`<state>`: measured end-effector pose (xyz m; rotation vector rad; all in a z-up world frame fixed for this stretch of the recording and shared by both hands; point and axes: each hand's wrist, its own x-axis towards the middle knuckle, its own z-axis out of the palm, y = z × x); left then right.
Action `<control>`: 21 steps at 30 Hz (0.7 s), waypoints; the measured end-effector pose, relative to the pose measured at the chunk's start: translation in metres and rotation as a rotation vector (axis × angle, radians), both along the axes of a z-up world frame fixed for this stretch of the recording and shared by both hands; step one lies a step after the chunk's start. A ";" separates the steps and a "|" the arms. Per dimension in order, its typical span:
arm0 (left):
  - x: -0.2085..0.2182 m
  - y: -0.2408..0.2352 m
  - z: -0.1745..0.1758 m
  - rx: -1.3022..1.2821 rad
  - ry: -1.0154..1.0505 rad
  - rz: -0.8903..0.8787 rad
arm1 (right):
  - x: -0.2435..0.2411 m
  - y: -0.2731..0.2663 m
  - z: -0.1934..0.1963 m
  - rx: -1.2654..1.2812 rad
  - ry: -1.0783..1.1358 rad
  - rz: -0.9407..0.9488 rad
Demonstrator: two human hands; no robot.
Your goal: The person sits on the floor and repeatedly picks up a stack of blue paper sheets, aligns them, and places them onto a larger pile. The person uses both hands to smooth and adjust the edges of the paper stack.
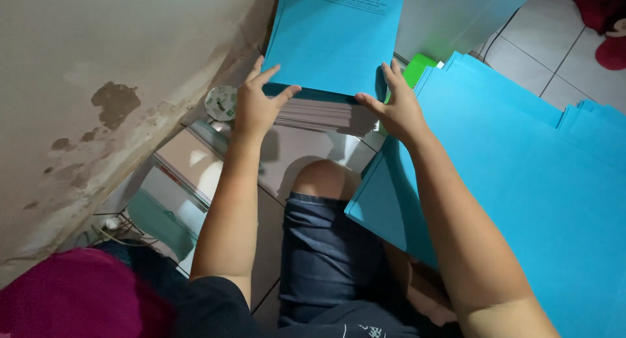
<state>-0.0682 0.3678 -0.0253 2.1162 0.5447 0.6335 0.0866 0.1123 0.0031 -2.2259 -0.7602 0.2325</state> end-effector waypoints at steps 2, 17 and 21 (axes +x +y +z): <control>-0.003 0.004 0.004 -0.002 -0.015 -0.008 | -0.003 -0.001 0.011 -0.017 -0.011 0.020; -0.010 0.004 0.009 -0.039 -0.032 0.011 | -0.007 -0.005 0.014 -0.014 -0.026 0.093; 0.001 0.012 -0.010 -0.055 -0.028 0.051 | -0.012 -0.005 0.012 -0.032 -0.048 0.090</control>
